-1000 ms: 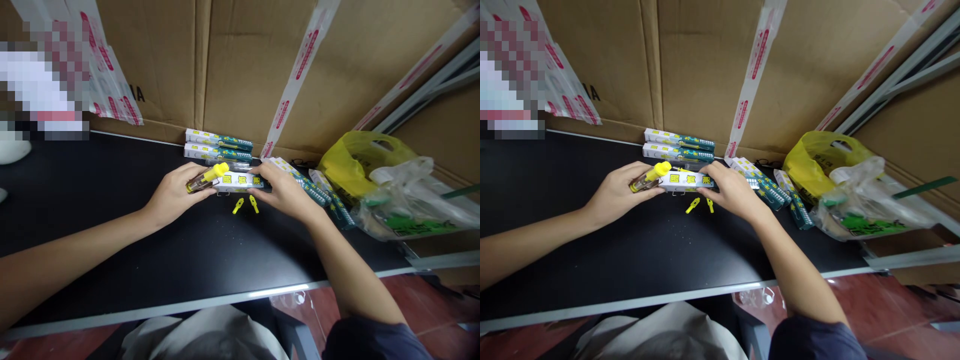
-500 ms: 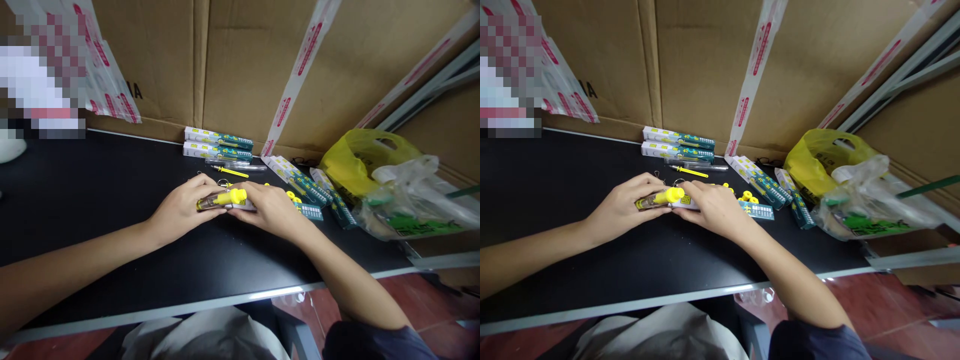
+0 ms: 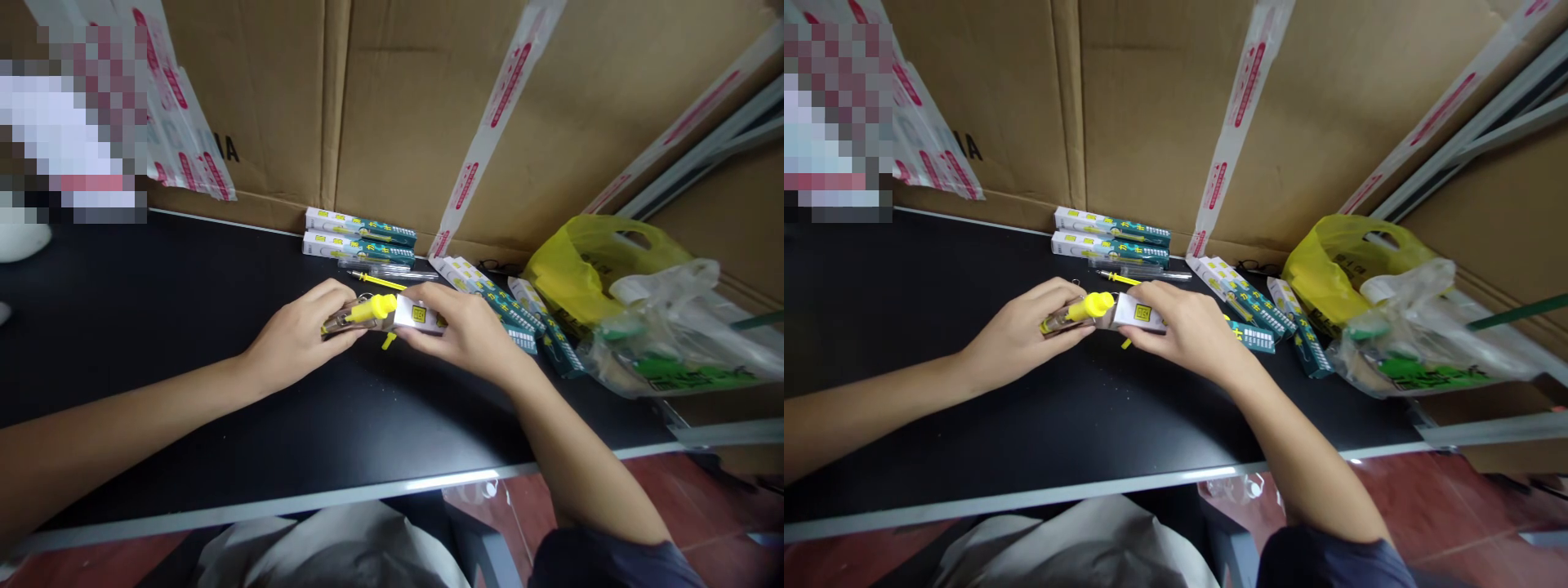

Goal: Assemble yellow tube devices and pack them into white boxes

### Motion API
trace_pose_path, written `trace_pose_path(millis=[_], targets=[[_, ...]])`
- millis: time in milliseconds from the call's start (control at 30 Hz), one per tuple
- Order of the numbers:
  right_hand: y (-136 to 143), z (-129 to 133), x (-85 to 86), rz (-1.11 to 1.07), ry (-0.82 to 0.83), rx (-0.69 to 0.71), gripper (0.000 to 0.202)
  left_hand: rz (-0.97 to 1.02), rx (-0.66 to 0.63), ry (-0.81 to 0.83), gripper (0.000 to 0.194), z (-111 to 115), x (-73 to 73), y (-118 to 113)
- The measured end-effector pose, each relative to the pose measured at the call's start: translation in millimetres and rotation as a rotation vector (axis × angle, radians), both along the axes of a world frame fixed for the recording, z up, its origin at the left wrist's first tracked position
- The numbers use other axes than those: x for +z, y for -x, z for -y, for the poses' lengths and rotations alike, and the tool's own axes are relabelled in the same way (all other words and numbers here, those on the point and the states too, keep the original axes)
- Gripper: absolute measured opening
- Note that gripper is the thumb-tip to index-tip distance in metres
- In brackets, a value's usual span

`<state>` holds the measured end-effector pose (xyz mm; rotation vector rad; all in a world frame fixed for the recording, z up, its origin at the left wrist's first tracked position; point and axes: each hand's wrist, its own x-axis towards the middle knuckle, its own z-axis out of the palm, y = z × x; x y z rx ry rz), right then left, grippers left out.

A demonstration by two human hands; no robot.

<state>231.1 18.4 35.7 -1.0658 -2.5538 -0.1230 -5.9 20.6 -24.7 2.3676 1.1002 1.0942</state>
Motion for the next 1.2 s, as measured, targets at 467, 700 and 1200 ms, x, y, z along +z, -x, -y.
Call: trace_pose_path(millis=[467, 700, 1200], targets=[[-0.6, 6.2, 7.0, 0.04, -0.283, 0.029, 0.03, -0.183, 0.026, 0.049, 0.008, -2.9, 1.4, 0.5], [8.3, 9.7, 0.1, 0.275, -0.491, 0.106, 0.025, -0.432, 0.075, 0.096, 0.012, 2.4, 2.9, -0.9], [30.9, 22.7, -16.3, 0.419, -0.504, 0.191, 0.023, -0.474, 0.11, 0.249, 0.084, 16.1, 7.7, -9.4]])
